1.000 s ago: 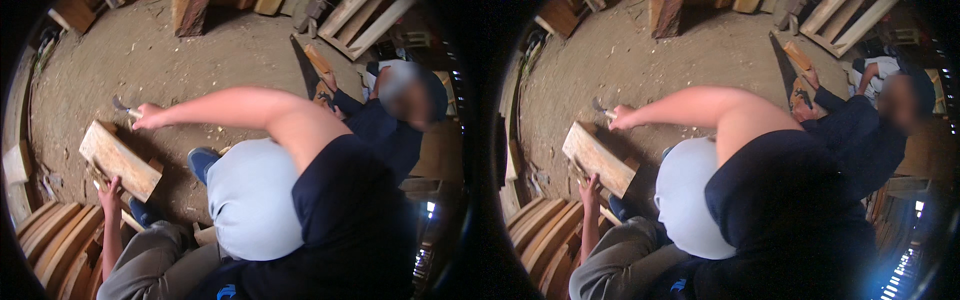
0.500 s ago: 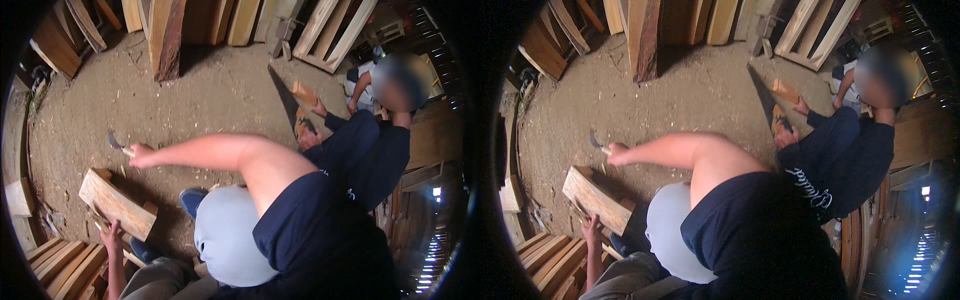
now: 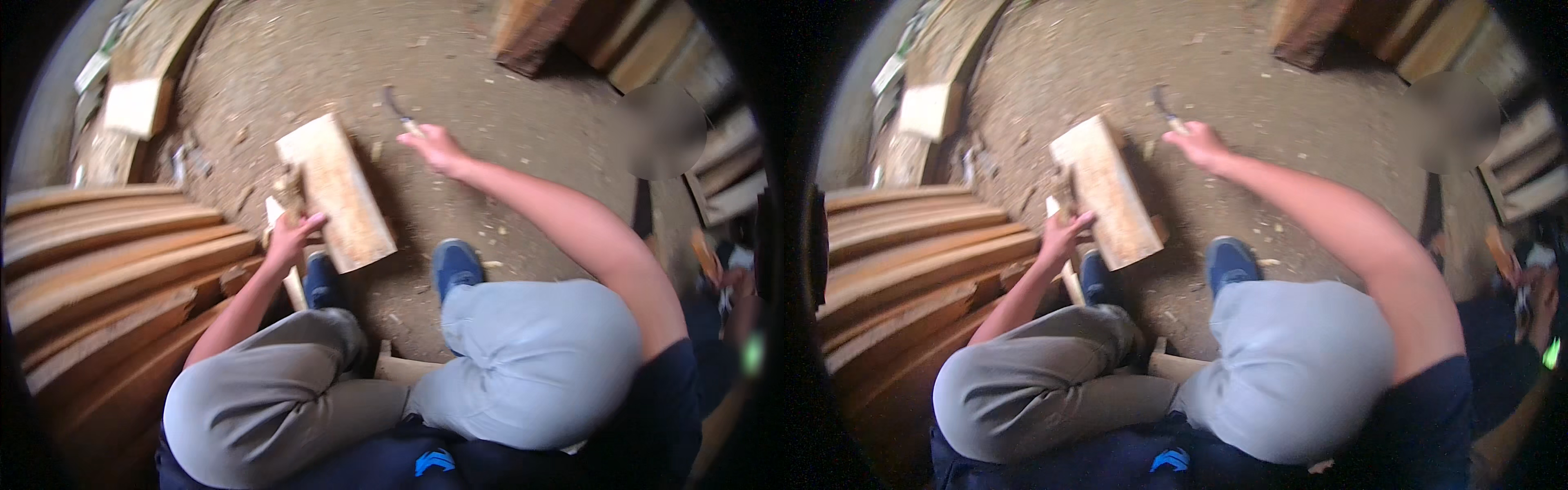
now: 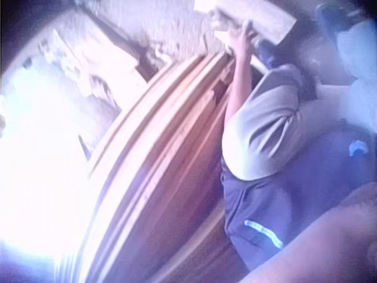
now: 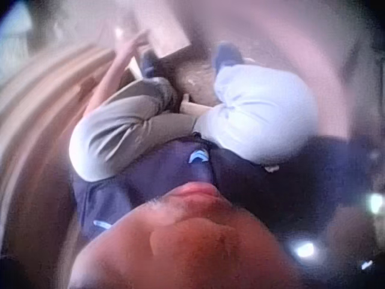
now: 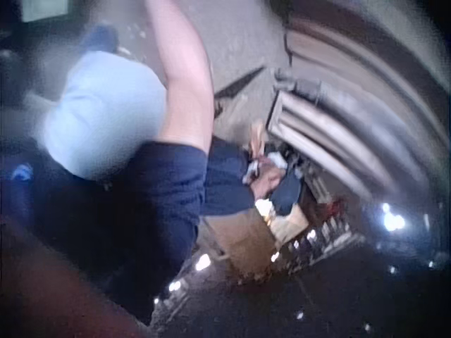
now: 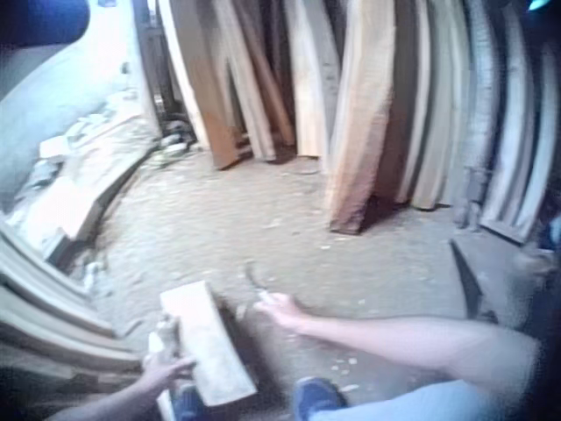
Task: The person sits on the floor and uses a knife to carve a small wooden stick, repeatedly shaving off thin layers. The person occasionally pauses to inspect the carved piece and then resumes carving.
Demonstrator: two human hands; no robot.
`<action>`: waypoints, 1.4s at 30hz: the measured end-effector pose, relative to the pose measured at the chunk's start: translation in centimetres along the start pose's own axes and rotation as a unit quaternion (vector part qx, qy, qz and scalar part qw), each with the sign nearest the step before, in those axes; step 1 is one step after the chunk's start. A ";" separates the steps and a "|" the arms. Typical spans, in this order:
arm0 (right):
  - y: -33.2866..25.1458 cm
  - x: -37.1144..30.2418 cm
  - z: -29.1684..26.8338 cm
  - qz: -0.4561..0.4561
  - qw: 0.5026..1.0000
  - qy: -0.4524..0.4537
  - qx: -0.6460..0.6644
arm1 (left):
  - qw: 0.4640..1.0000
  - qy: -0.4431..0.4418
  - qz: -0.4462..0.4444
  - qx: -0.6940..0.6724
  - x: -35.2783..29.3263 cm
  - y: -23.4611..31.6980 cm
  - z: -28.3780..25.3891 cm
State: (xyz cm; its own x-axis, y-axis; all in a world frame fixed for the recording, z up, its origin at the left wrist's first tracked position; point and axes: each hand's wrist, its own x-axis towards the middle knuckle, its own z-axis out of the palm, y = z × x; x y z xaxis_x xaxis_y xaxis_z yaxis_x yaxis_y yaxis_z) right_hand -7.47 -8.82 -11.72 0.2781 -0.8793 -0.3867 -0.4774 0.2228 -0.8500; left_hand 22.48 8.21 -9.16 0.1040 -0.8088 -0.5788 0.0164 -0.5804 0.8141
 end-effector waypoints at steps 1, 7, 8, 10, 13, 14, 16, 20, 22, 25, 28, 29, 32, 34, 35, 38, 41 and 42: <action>-0.6 -0.4 0.1 0.004 0.999 -0.026 0.037 | 1.000 0.004 0.022 0.005 -0.2 -0.3 0.0; -2.5 -1.9 -0.1 -0.014 0.990 -0.079 0.115 | 0.992 0.111 0.060 -0.004 -1.3 0.2 0.4; -3.1 -2.1 0.1 -0.031 0.992 -0.079 0.089 | 0.992 0.117 0.047 -0.008 -1.8 0.4 0.1; -4.4 -2.9 0.6 -0.022 0.991 -0.099 0.086 | 0.993 0.106 0.050 -0.010 -2.0 0.2 0.1; -5.3 -3.0 1.7 -0.010 0.987 -0.123 0.105 | 0.993 0.095 0.069 0.014 -1.7 -1.0 0.8; -5.6 -3.1 2.1 0.003 0.986 -0.118 0.122 | 0.992 0.105 0.068 0.010 -1.8 -0.4 1.3; -6.1 -3.3 3.3 0.030 0.981 -0.108 0.156 | 0.990 0.119 0.077 0.009 -1.6 0.2 1.8; -8.9 -4.4 4.3 -0.125 0.988 -0.056 -0.071 | 0.985 0.126 0.111 -0.032 -1.0 0.0 1.1; -8.5 -4.0 3.4 -0.184 0.962 -0.114 -0.164 | 0.979 0.141 0.124 -0.085 -0.6 -0.1 1.1; -11.4 -5.7 2.4 -0.217 0.908 -0.173 -0.313 | 0.954 0.212 0.132 -0.164 -1.0 0.0 -0.2; -13.8 -7.0 1.5 -0.208 0.885 -0.161 -0.384 | 0.939 0.262 0.168 -0.149 -0.5 0.5 -1.9; -14.1 -7.1 1.3 -0.202 0.884 -0.150 -0.394 | 0.934 0.273 0.176 -0.149 -0.3 0.8 -2.1; -15.4 -5.8 0.4 -0.159 0.848 -0.019 -0.505 | 0.931 0.271 0.185 -0.159 -0.2 1.3 -2.2; -15.7 -6.0 -0.6 -0.297 0.824 0.046 -0.481 | 0.937 0.265 0.170 -0.154 -0.6 1.6 -1.8; -16.3 -6.3 -0.8 -0.364 0.804 0.077 -0.463 | 0.937 0.260 0.176 -0.155 -0.8 1.6 -1.7; -17.9 -8.1 0.8 -0.271 0.833 -0.099 -0.471 | 0.935 0.258 0.183 -0.162 -1.2 1.5 -1.5; -15.4 -8.7 2.2 -0.323 0.830 -0.138 -0.432 | 0.925 0.281 0.180 -0.183 -1.2 1.4 -1.8; -15.2 -8.8 2.2 -0.308 0.845 -0.164 -0.406 | 0.919 0.290 0.187 -0.191 -1.1 1.4 -1.8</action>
State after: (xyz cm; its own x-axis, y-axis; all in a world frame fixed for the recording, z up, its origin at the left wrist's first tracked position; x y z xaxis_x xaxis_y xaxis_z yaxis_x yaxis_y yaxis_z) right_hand -0.85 -3.55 3.79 0.8353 -0.5285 -0.1516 -0.5340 -0.7142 -0.4526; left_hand 24.21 8.45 -7.33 0.6845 -0.6945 -0.2219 0.2076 -0.1061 0.9724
